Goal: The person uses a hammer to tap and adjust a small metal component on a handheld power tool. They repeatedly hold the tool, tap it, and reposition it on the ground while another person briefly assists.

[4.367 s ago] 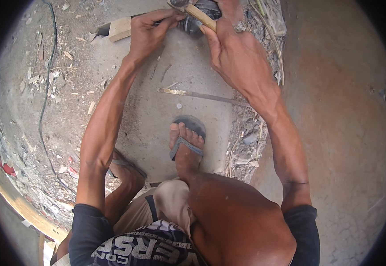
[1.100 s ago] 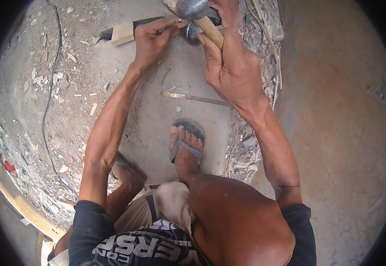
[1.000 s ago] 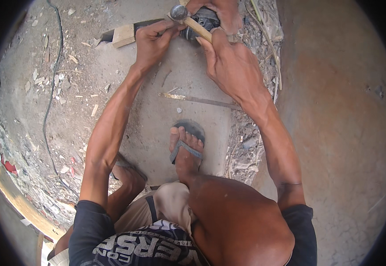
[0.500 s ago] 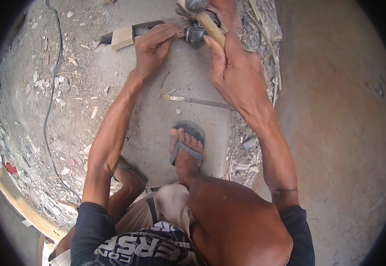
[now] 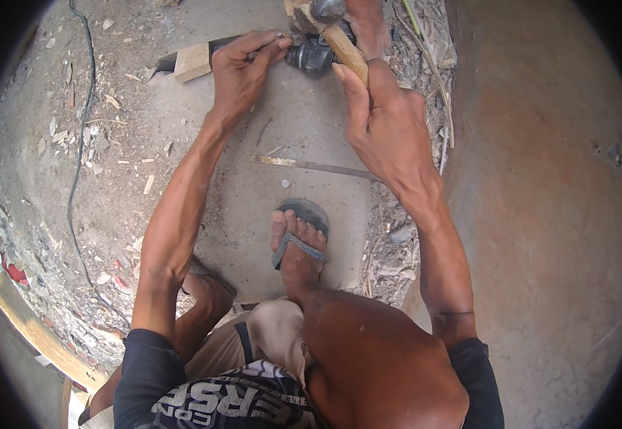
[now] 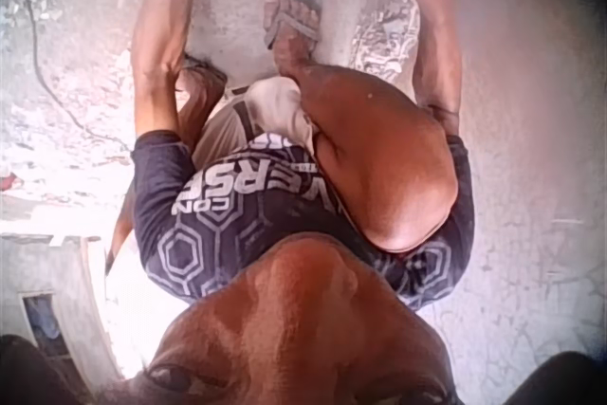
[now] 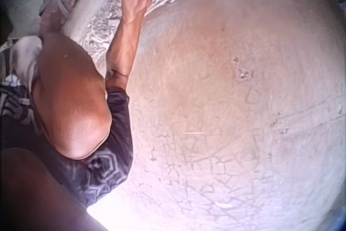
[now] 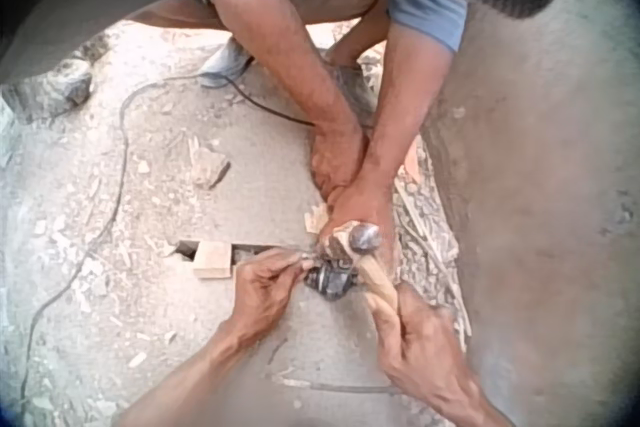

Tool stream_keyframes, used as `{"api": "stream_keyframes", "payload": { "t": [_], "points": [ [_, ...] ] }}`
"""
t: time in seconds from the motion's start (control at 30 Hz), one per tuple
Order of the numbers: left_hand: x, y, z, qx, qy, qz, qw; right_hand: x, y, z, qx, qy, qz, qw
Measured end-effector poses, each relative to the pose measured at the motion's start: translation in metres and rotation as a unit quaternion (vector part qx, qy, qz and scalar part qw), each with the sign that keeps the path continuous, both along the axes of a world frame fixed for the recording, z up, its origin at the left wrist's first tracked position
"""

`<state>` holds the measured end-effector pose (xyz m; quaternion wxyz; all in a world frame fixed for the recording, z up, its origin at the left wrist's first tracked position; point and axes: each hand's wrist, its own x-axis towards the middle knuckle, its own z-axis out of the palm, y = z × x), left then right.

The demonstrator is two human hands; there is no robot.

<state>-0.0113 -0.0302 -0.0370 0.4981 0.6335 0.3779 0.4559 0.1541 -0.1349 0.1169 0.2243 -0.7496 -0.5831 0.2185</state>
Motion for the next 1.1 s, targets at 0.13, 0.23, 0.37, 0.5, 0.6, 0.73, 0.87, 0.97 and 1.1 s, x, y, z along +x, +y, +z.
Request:
{"api": "stream_keyframes", "payload": {
  "t": [0.13, 0.23, 0.37, 0.5, 0.6, 0.73, 0.87, 0.97, 1.1],
  "points": [
    [-0.002, 0.004, 0.006, 0.065, 0.040, -0.011, 0.997, -0.002, 0.005, -0.001, -0.002, 0.001, 0.021, 1.000],
    [-0.001, 0.006, 0.010, 0.090, 0.041, -0.013, 0.995, -0.003, 0.011, 0.002, -0.030, -0.021, 0.042, 0.998],
    [-0.008, 0.007, 0.004, 0.094, 0.061, -0.033, 0.993, -0.005, 0.019, -0.002, -0.003, -0.042, 0.073, 0.996],
    [-0.001, 0.008, 0.004, 0.076, 0.004, -0.012, 0.997, -0.009, 0.017, 0.000, 0.134, -0.008, 0.070, 0.988],
    [-0.001, 0.009, 0.003, 0.093, 0.033, -0.022, 0.995, -0.001, 0.018, -0.002, 0.039, -0.102, 0.106, 0.988],
    [-0.004, 0.008, -0.002, 0.096, 0.037, -0.010, 0.995, -0.004, 0.016, -0.001, 0.007, -0.109, 0.109, 0.988],
    [0.003, 0.008, 0.001, 0.094, 0.011, 0.001, 0.995, -0.007, 0.014, 0.005, 0.143, -0.052, 0.094, 0.984],
    [0.002, 0.008, 0.002, 0.063, 0.035, -0.013, 0.997, -0.002, 0.010, -0.002, 0.111, -0.047, 0.092, 0.988],
    [0.000, 0.006, 0.005, 0.104, 0.064, -0.007, 0.993, 0.000, 0.003, -0.006, 0.043, -0.056, 0.079, 0.994]
  ]
}}
